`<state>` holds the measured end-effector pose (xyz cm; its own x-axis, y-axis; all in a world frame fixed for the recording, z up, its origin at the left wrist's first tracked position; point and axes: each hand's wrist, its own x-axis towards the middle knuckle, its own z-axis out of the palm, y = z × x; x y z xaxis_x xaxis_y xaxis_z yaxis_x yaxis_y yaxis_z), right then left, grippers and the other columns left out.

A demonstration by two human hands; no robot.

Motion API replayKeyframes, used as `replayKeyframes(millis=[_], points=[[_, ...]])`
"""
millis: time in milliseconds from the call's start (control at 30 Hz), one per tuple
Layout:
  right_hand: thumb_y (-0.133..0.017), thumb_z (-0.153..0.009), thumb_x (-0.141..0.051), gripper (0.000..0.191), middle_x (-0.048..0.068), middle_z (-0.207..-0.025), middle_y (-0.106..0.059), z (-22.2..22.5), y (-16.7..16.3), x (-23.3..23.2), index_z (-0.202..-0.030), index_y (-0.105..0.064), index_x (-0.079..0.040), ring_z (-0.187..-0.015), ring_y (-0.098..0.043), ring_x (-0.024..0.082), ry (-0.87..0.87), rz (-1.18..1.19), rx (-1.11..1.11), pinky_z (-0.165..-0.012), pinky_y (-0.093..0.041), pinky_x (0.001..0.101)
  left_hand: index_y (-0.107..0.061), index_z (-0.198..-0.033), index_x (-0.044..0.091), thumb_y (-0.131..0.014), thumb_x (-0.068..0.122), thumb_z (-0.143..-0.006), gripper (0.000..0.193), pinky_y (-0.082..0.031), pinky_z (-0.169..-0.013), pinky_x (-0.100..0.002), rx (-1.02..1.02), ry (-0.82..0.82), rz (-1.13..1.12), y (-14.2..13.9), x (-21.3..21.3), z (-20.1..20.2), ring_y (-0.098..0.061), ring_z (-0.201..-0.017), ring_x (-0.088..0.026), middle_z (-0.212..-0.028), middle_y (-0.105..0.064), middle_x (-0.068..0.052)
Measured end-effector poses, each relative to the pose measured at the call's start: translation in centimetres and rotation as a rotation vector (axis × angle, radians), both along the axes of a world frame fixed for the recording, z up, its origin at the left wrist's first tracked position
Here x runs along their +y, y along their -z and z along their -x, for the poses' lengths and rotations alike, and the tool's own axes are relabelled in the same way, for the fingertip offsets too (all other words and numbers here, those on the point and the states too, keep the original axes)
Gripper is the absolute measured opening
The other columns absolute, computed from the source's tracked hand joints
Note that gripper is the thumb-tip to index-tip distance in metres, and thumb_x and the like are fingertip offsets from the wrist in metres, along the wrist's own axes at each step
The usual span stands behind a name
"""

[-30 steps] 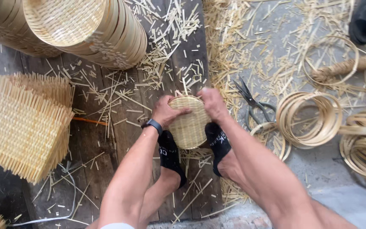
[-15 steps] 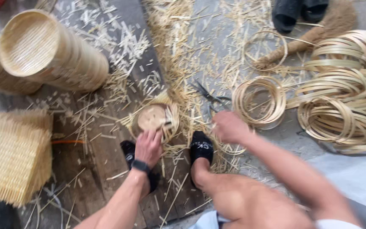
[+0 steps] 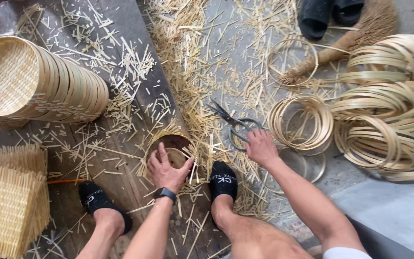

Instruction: The person sits on the workshop floor assembling woven bamboo baskets. They fit a round woven bamboo panel onto a wooden base mold, trim excess bamboo strips with scissors, press the rim ring into place, and stack the finished basket onto a pile of completed baskets.

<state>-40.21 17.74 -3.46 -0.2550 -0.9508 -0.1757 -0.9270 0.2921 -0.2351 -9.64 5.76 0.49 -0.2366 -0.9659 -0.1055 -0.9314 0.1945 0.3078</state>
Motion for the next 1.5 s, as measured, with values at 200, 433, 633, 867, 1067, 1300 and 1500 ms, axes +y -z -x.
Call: replayKeyframes(millis=[200, 433, 633, 867, 1067, 1300, 1500], points=[[-0.085, -0.071, -0.026, 0.062, 0.025, -0.107, -0.067, 0.1, 4.2, -4.5, -0.119, -0.055, 0.000, -0.102, -0.064, 0.044, 0.354, -0.224, -0.204, -0.089, -0.050, 0.0509, -0.050, -0.145, 0.017, -0.086, 0.055, -0.063, 0.097, -0.045, -0.099, -0.054, 0.151, -0.065, 0.045, -0.8, -0.7, 0.1, -0.049, -0.118, -0.040, -0.127, -0.050, -0.018], [-0.073, -0.072, -0.026, 0.033, 0.018, -0.081, -0.074, 0.9, 5.1, -4.4, -0.096, -0.067, -0.002, -0.076, -0.073, 0.033, 0.358, -0.349, -0.666, -0.072, -0.058, 0.0440, -0.051, -0.144, 0.019, -0.087, 0.047, -0.062, 0.094, -0.046, -0.092, -0.055, 0.186, 0.115, 0.053, -1.7, -3.4, 0.0, -0.050, -0.113, -0.039, -0.127, -0.050, -0.016], [-0.077, -0.078, -0.056, 0.055, 0.017, -0.083, -0.070, -3.9, -1.0, -3.2, -0.093, -0.070, -0.003, -0.080, -0.069, 0.031, 0.318, -0.393, -0.462, -0.077, -0.054, 0.0421, -0.049, -0.141, 0.026, -0.087, 0.045, -0.051, 0.100, -0.040, -0.102, -0.060, 0.016, 0.522, -0.008, -2.1, -5.4, -2.8, -0.041, -0.129, -0.042, -0.142, -0.042, -0.016], [-0.075, -0.077, -0.054, 0.061, 0.015, -0.103, -0.059, -6.1, -4.1, -7.4, -0.107, -0.061, -0.002, -0.100, -0.058, 0.032, -0.195, 0.013, 0.011, -0.086, -0.051, 0.0442, -0.039, -0.150, 0.016, -0.090, 0.041, -0.065, 0.102, -0.037, -0.111, -0.060, 0.239, -0.152, -0.043, -0.9, -0.6, -0.7, -0.034, -0.134, -0.047, -0.146, -0.035, -0.025], [-0.076, -0.073, -0.039, 0.043, 0.011, -0.093, -0.060, -6.0, -1.2, -10.4, -0.096, -0.063, -0.005, -0.088, -0.060, 0.026, -0.379, -0.119, 0.239, -0.079, -0.052, 0.0391, -0.043, -0.150, 0.015, -0.089, 0.034, -0.063, 0.101, -0.039, -0.110, -0.060, 0.239, 0.222, -0.109, -0.3, -1.4, -1.7, -0.039, -0.133, -0.047, -0.145, -0.039, -0.022], [-0.071, -0.083, -0.028, 0.024, 0.011, -0.081, -0.059, -4.6, 0.8, -10.0, -0.086, -0.062, -0.006, -0.075, -0.061, 0.025, -0.393, 0.147, 0.223, -0.065, -0.052, 0.0389, -0.046, -0.148, 0.018, -0.090, 0.030, -0.057, 0.101, -0.037, -0.108, -0.060, 0.199, 0.282, -0.166, -0.9, -2.2, -1.9, -0.039, -0.131, -0.047, -0.146, -0.040, -0.020], [-0.065, -0.089, -0.025, 0.019, 0.010, -0.080, -0.060, -4.6, 1.2, -10.8, -0.087, -0.061, -0.006, -0.072, -0.059, 0.021, -0.426, -0.062, 0.294, -0.065, -0.052, 0.0373, -0.047, -0.146, 0.021, -0.089, 0.029, -0.058, 0.098, -0.036, -0.111, -0.056, 0.225, 0.502, -0.214, -0.3, -4.2, -3.2, -0.041, -0.133, -0.045, -0.147, -0.043, -0.017]])
